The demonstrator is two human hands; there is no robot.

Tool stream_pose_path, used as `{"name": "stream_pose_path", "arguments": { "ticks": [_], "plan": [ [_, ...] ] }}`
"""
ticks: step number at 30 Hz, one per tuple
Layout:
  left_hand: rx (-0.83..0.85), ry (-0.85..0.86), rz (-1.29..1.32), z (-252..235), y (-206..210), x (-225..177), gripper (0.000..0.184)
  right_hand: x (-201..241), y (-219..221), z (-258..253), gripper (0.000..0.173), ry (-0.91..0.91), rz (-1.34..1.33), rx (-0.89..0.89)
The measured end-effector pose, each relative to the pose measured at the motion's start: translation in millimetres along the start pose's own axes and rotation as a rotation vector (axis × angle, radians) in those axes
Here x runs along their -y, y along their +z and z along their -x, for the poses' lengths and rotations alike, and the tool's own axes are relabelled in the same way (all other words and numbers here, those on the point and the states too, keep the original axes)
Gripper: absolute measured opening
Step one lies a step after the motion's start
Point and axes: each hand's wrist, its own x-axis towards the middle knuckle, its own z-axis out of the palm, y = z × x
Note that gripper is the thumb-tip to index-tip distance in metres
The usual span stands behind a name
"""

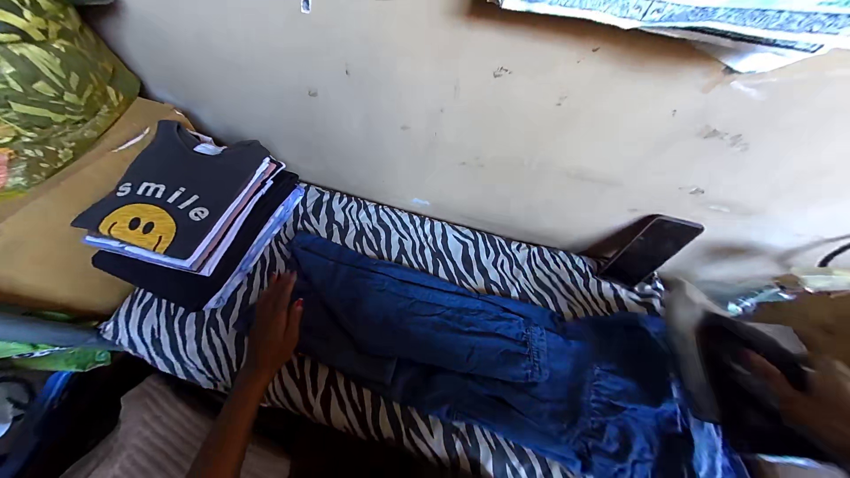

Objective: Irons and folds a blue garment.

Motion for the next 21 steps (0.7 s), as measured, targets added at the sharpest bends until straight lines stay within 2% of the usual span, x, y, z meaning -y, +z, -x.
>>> {"name": "stream_pose_path", "arguments": {
  "ticks": [2,5,7,9,11,15,18,21],
  "plan": [
    [-0.025,-0.026,0.058,-3.2,-3.7,-13.4,0.054,107.3,21.2,43.4,0.065,-0.111,0.082,0.054],
    [-0.001,-0.032,0.15,-18.8,27.7,-29.6,0.054,259.7,77.7,89.5,0.062,-0.25,0.16,0.34],
    [0.038,-0.057,0.123,-20.2,55.6,-24.6,0.057,332.1,128.8,104.4,0.064,-0.324,0.147,0.526],
    [0.09,-0.097,0.0,-16.8,69.9,-15.5,0.055,374.3,161.3,107.6,0.059,-0.341,0.082,0.536],
    [0.112,-0.104,-0.092,-10.3,73.0,-15.2,0.054,381.2,163.2,98.7,0.058,-0.271,0.099,0.537],
    [0.101,-0.105,-0.131,-11.9,71.6,-16.5,0.054,342.5,147.9,89.5,0.061,-0.083,0.197,0.499],
    [0.184,-0.166,-0.089,-22.0,65.0,-52.5,0.049,343.9,141.4,81.7,0.06,-0.039,0.225,0.499],
    [0.201,-0.053,-0.108,-19.9,89.9,-86.6,0.053,353.7,147.1,70.8,0.06,-0.051,0.219,0.515]
  ]
}}
